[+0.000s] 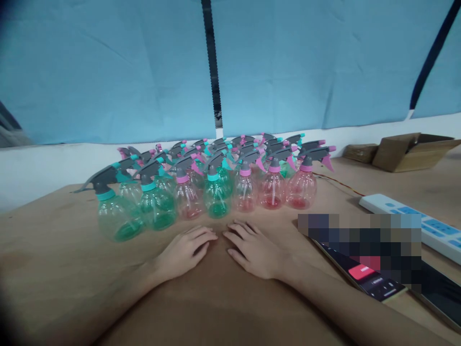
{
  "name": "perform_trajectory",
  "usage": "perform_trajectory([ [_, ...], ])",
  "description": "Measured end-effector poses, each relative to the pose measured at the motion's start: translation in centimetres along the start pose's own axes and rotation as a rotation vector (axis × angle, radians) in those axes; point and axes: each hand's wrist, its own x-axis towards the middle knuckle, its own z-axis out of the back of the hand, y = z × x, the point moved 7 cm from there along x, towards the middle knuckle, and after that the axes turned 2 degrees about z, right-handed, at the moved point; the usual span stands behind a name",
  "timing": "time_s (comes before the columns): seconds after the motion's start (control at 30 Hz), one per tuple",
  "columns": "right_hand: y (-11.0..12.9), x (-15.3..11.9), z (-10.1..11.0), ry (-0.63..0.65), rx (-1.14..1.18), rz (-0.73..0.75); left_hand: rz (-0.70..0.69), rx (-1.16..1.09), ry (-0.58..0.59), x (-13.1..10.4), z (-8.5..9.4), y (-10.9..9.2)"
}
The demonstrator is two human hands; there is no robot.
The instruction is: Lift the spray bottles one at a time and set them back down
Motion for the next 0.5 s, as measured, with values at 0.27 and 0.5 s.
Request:
perform_trajectory([
  [0.27, 0.7, 0.2, 0.3, -0.028, 0.023, 0.032, -0.125, 0.106, -0.236, 5.3, 4.7, -2.8],
  [0.5, 0.9, 0.1, 0.4, -0.004, -0.018, 0.038, -0.008, -0.097, -0.504, 16.3, 9.4, -3.0],
])
